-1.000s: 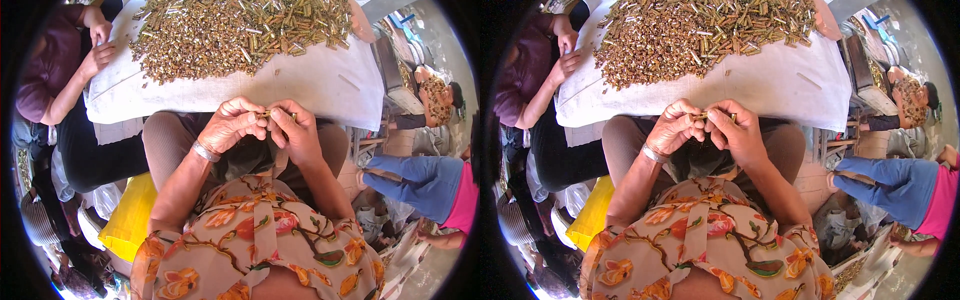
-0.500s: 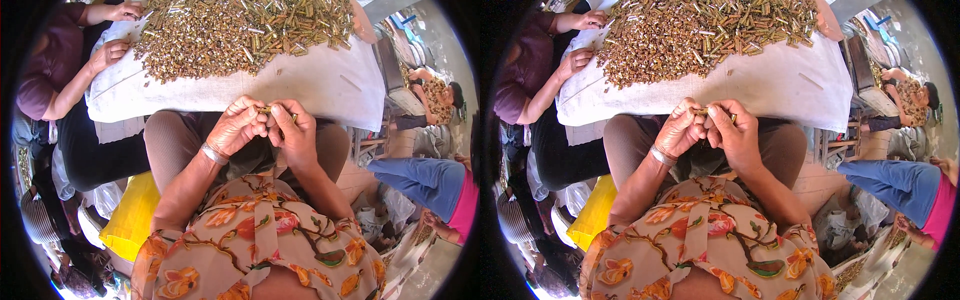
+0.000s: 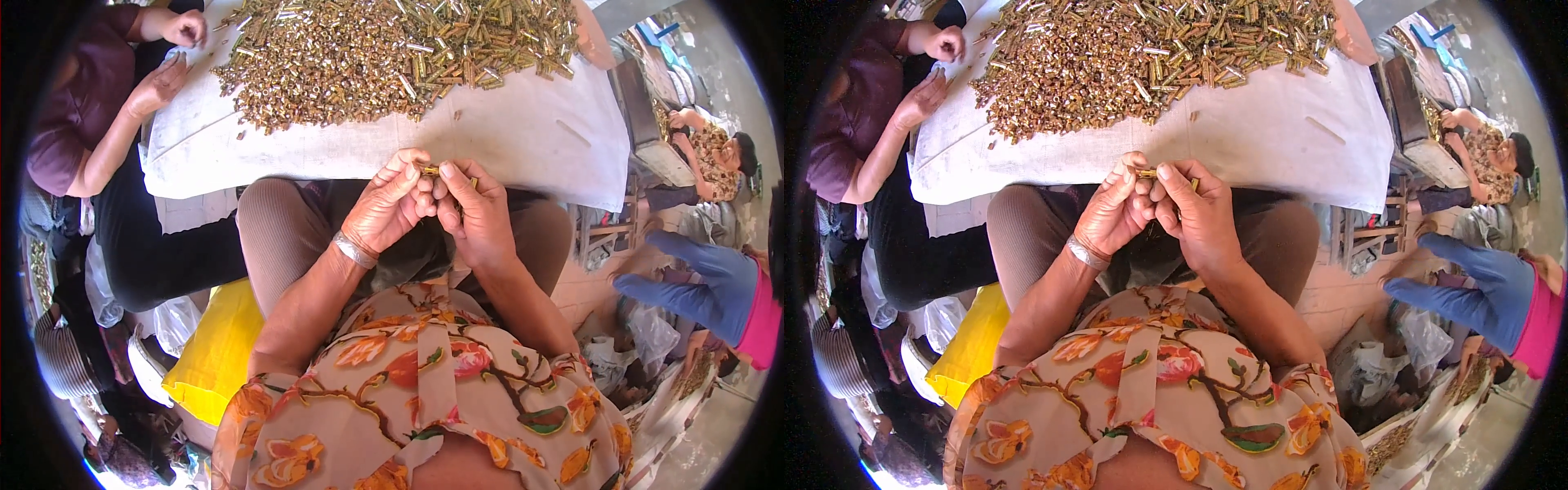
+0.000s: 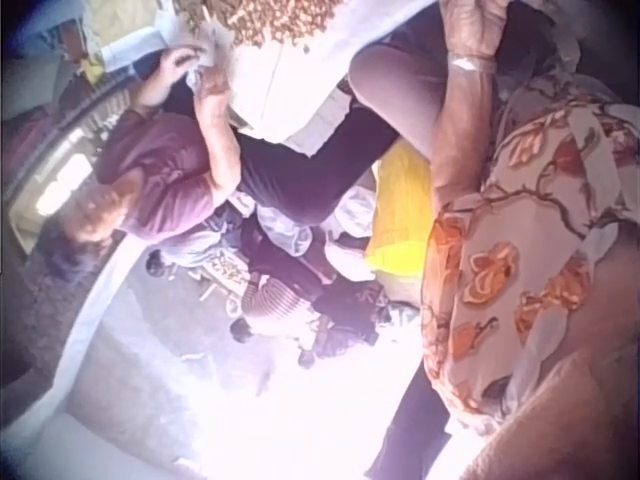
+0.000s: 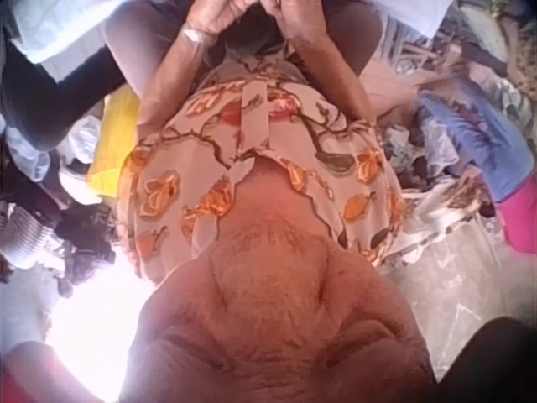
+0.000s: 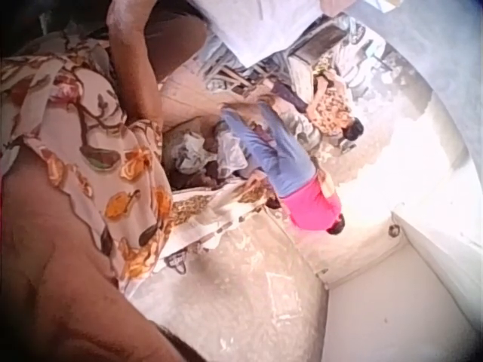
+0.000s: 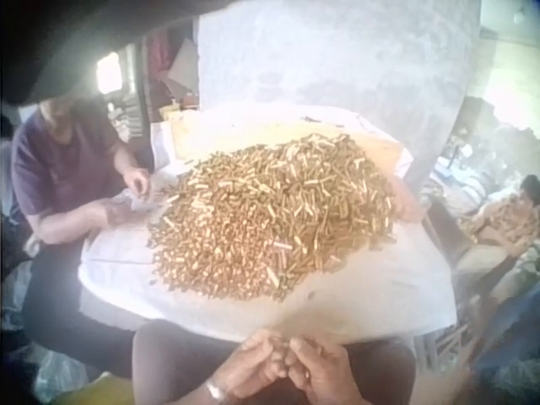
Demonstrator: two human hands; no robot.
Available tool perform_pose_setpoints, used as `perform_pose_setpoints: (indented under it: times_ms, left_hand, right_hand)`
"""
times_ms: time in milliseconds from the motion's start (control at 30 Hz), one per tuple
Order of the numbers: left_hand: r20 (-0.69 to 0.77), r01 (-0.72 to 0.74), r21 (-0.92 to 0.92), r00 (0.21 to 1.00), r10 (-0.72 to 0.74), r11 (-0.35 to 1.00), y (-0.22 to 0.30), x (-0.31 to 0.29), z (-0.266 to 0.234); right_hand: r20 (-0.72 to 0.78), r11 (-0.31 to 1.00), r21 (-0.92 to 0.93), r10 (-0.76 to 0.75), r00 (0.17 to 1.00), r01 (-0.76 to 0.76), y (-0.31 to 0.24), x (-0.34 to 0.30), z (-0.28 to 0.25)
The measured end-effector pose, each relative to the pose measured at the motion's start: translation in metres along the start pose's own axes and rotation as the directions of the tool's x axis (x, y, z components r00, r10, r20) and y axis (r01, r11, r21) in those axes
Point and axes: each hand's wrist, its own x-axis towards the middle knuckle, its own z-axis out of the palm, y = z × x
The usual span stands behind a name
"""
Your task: The person assembles metal fasteners by picking up small metal components and metal sleeves from the table and inserting the components into the sleeves by hand.
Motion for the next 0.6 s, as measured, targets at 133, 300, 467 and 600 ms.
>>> perform_pose_setpoints:
  times_ms: [133,300,467,600]
  left_hand:
    - [-0.025,-0.022,0.101,0.999,0.024,0.995,0.005,-0.002,0.003]
    - [-0.04,-0.041,0.118,0.998,0.046,0.992,0.005,-0.003,0.011]
    - [-0.074,-0.08,0.15,0.993,0.092,0.985,-0.002,-0.003,0.015]
    - [-0.048,-0.066,0.111,0.996,0.071,0.992,0.0,-0.004,0.012]
  right_hand:
    - [0.035,0.982,-0.187,-0.036,0.999,0.042,-0.008,0.001,-0.003]
    - [0.138,0.873,-0.423,-0.201,0.97,0.241,-0.006,0.003,-0.009]
    - [0.038,0.853,-0.439,-0.296,0.954,0.282,0.005,0.0,0.001]
    - [0.038,0.844,-0.45,-0.307,0.951,0.29,0.0,0.0,0.003]
